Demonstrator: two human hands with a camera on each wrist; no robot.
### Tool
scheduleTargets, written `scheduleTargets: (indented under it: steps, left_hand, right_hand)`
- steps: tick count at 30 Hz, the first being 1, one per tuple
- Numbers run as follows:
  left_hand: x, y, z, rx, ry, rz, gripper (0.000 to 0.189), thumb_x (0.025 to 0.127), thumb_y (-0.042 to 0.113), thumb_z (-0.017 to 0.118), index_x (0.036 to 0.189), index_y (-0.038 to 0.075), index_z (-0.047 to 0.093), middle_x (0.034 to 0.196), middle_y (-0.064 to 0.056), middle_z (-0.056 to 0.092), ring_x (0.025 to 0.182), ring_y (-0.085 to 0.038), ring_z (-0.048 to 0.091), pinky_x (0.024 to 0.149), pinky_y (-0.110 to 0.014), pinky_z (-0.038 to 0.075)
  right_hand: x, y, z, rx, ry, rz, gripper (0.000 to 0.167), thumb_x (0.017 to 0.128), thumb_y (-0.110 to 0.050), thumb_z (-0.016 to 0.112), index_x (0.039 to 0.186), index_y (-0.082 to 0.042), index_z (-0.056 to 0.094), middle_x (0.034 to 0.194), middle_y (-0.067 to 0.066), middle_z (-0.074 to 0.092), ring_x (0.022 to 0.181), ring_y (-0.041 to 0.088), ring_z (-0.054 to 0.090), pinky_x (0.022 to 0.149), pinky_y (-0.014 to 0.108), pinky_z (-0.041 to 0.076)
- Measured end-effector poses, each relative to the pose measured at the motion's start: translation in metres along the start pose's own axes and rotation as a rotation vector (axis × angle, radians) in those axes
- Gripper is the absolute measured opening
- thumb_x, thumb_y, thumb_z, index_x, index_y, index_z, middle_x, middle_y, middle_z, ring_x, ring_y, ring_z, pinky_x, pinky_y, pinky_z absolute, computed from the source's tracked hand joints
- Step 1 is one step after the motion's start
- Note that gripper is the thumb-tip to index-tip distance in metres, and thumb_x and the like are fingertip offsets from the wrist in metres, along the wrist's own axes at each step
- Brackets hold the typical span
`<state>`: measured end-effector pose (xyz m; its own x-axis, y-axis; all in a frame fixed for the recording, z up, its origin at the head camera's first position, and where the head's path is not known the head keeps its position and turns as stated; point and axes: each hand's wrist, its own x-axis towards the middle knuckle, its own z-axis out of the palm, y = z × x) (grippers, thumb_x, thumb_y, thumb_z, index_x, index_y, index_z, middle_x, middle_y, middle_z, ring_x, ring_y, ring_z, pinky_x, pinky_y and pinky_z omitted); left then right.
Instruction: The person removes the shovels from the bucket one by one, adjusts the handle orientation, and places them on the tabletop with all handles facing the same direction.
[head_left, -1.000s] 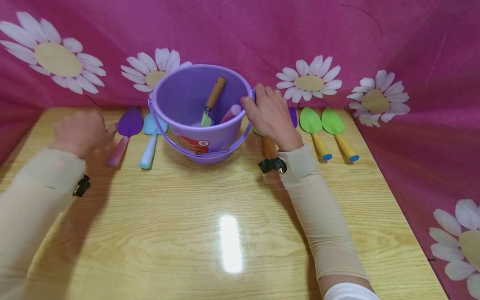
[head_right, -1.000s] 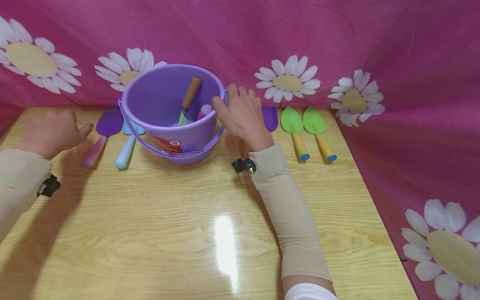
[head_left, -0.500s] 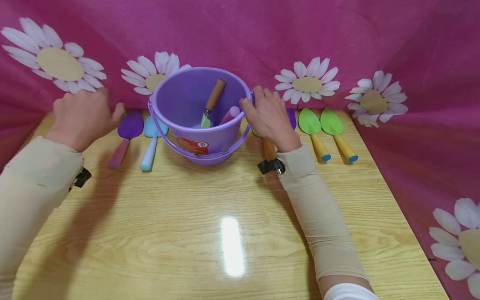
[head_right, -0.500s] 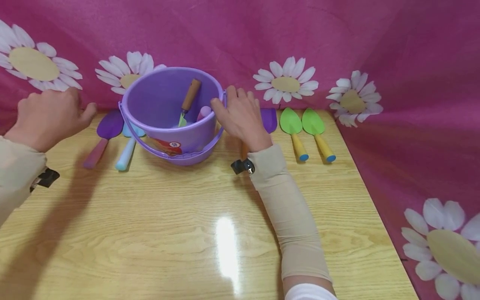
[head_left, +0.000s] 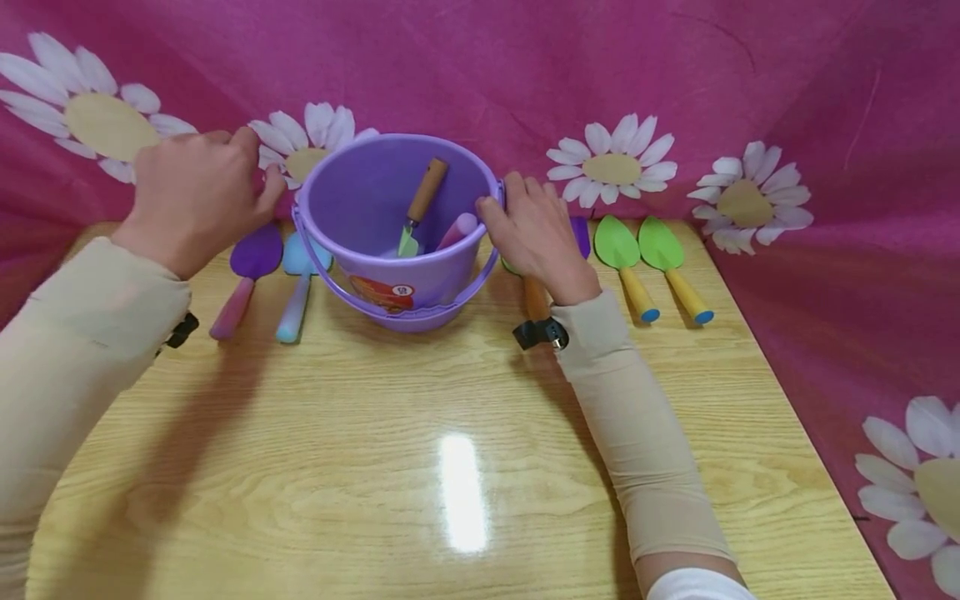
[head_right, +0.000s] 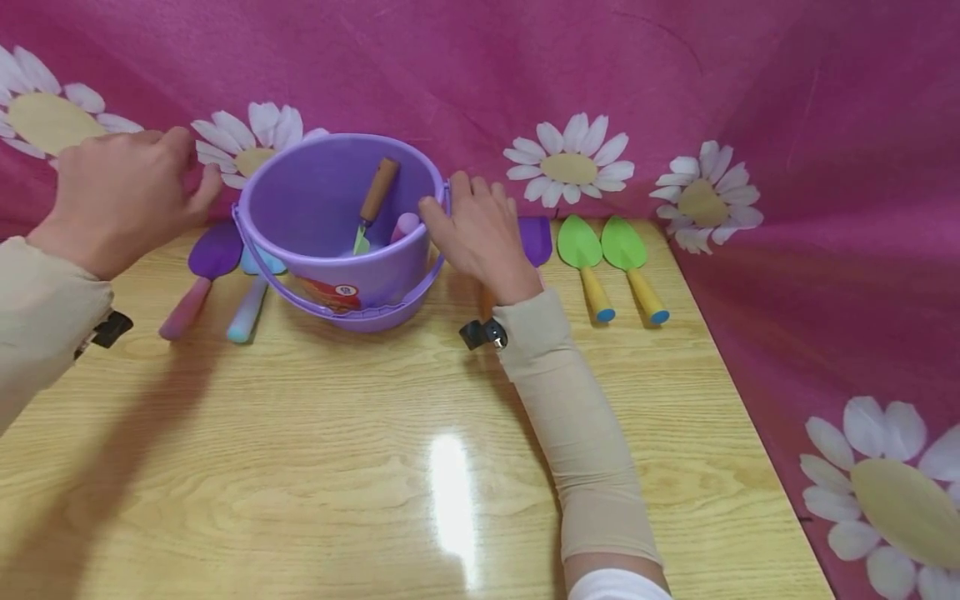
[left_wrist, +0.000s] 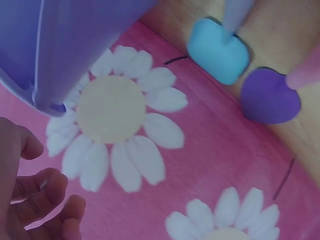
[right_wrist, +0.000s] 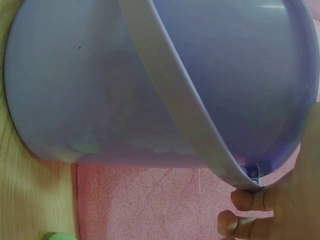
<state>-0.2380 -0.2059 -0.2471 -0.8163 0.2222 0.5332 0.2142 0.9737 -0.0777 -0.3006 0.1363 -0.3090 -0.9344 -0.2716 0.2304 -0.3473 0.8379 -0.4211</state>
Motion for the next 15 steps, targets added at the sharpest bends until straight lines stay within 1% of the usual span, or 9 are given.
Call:
scheduleTargets:
  steps: [3,5,9,15]
  left_hand:
    - [0.006,0.009,0.001,-0.007,0.012,0.032,0.034,0.095,0.029,0.044,0.076,0.001,0.049,0.062,-0.02,0.055,0.054,-0.048,0.056,0.041,-0.057,0.041]
    - [0.01,0.014,0.002,-0.015,0.012,0.05,0.035,0.096,0.03,0.044,0.078,0.0,0.051,0.065,-0.022,0.057,0.058,-0.049,0.058,0.044,-0.059,0.043]
    - [0.019,0.024,0.003,-0.019,-0.016,0.08,0.038,0.098,0.031,0.047,0.084,-0.003,0.056,0.073,-0.026,0.062,0.066,-0.049,0.061,0.05,-0.063,0.048]
    - [0.027,0.036,0.007,-0.02,-0.035,0.103,0.037,0.098,0.031,0.049,0.088,-0.004,0.057,0.076,-0.028,0.064,0.071,-0.05,0.063,0.053,-0.066,0.051]
  right_hand:
    - [0.0,0.0,0.0,-0.001,-0.004,0.0,0.053,0.101,-0.051,0.034,0.123,-0.007,0.052,0.109,0.014,0.055,0.108,0.034,0.045,0.097,0.049,0.037]
    - [0.0,0.001,0.0,-0.004,-0.005,0.0,0.053,0.101,-0.051,0.033,0.124,-0.007,0.052,0.11,0.014,0.055,0.108,0.034,0.045,0.097,0.049,0.037]
    - [-0.001,0.001,-0.001,-0.006,-0.002,0.002,0.053,0.101,-0.051,0.033,0.122,-0.007,0.052,0.108,0.013,0.055,0.107,0.034,0.045,0.097,0.048,0.037]
    - [0.0,0.001,-0.002,-0.005,0.006,-0.002,0.049,0.101,-0.05,0.034,0.118,-0.008,0.053,0.105,0.013,0.055,0.106,0.033,0.046,0.096,0.047,0.038]
